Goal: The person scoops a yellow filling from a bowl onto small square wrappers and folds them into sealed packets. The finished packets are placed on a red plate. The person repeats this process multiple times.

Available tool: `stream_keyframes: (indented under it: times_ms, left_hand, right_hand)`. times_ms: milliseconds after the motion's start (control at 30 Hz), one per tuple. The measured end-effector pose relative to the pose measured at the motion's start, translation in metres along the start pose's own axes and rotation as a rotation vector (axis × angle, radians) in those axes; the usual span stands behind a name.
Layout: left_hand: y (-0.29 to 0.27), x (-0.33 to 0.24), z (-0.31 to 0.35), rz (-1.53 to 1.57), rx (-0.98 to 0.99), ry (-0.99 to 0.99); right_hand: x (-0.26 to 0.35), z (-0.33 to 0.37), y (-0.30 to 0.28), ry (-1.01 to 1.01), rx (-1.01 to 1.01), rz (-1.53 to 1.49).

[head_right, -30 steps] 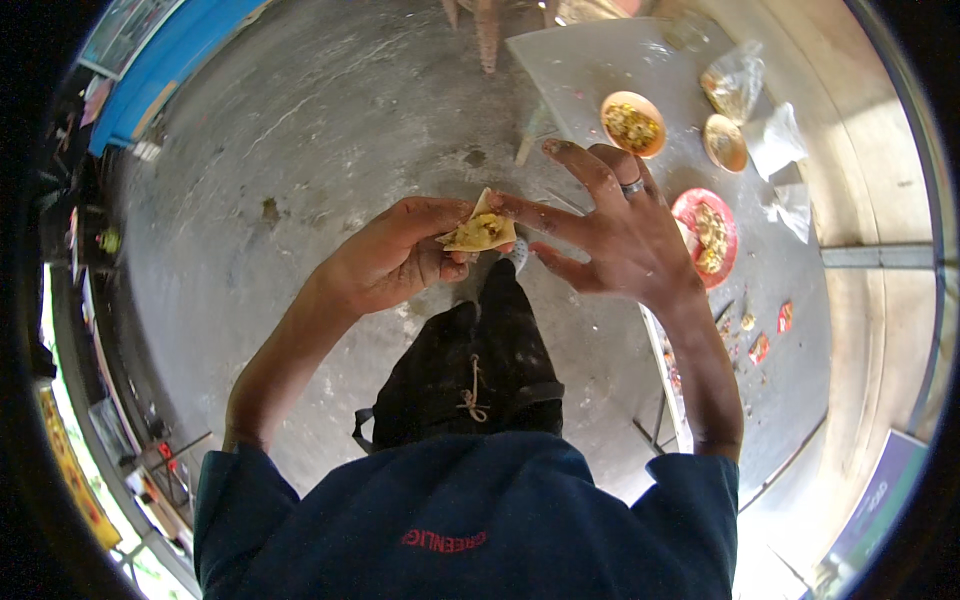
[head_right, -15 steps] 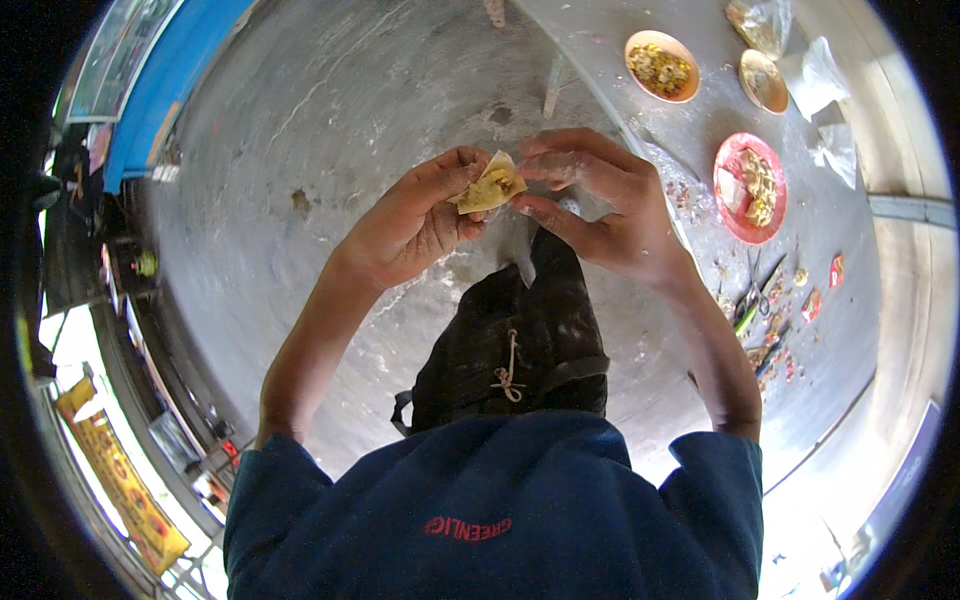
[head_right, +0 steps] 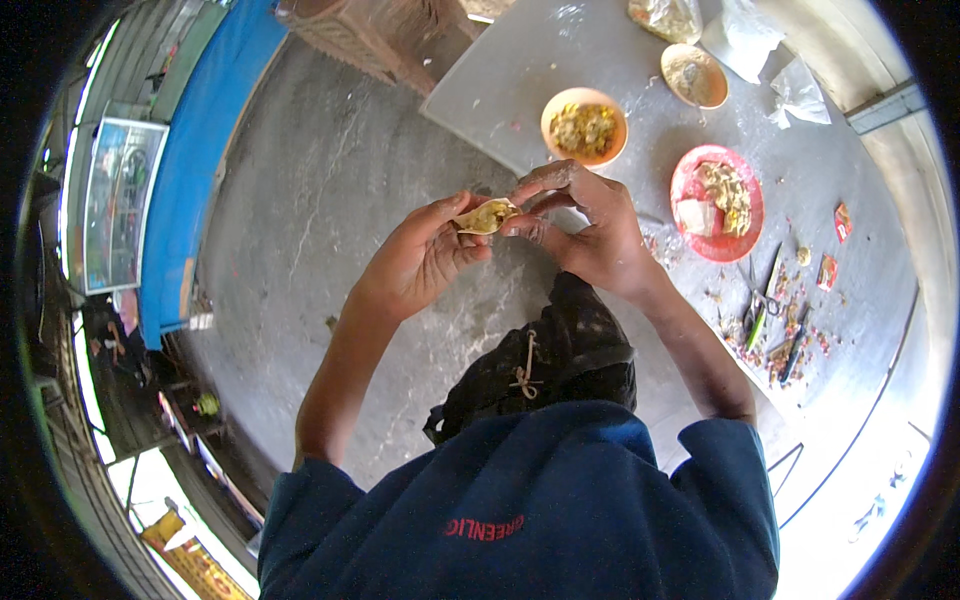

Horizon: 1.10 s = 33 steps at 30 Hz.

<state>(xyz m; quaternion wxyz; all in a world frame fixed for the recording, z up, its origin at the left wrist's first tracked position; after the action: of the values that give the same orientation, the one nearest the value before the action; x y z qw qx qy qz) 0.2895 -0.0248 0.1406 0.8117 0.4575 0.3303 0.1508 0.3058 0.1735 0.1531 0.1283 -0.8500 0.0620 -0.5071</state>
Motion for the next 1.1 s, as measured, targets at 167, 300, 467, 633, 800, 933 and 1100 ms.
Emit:
stream_keyframes:
  times_ms: [167, 300, 467, 633, 800, 933, 1100]
  left_hand:
    - [0.033, -0.023, -0.045, -0.270, -0.042, 0.095]
    - [0.039, -0.036, -0.084, -0.635, -0.052, 0.263]
    - [0.035, -0.045, -0.132, -0.644, -0.036, 0.254]
    - [0.035, -0.062, -0.184, -0.733, 0.108, 0.274]
    - [0.037, -0.091, -0.227, -0.719, 0.305, 0.194]
    - [0.033, -0.112, -0.254, -0.730, 0.311, 0.041]
    - [0.042, -0.124, -0.282, -0.777, 0.487, 0.020]
  right_hand:
    - [-0.032, -0.028, -0.027, 0.148, -0.152, -0.058]
    - [-0.057, -0.033, -0.035, 0.286, -0.261, -0.199]
    - [-0.077, -0.038, -0.051, 0.310, -0.440, -0.209]
    - [-0.085, -0.053, -0.064, 0.377, -0.562, -0.087]
    - [-0.089, -0.080, -0.064, 0.417, -0.642, 0.079]
    - [-0.099, -0.098, -0.058, 0.432, -0.726, 0.262]
    - [-0.105, -0.112, -0.052, 0.429, -0.831, 0.334]
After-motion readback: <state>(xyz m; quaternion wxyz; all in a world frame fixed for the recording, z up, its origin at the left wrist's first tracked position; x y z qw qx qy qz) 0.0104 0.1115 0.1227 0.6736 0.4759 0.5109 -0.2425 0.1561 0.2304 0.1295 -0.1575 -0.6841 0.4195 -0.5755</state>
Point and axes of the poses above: each hand's wrist, its own z-axis away from the middle knuckle, its own y-axis out of the palm, x = y × z, the point moved 4 cm from there along -z, towards the middle knuckle, and after that the axes turned 13 degrees about z, right-handed, at the moved point
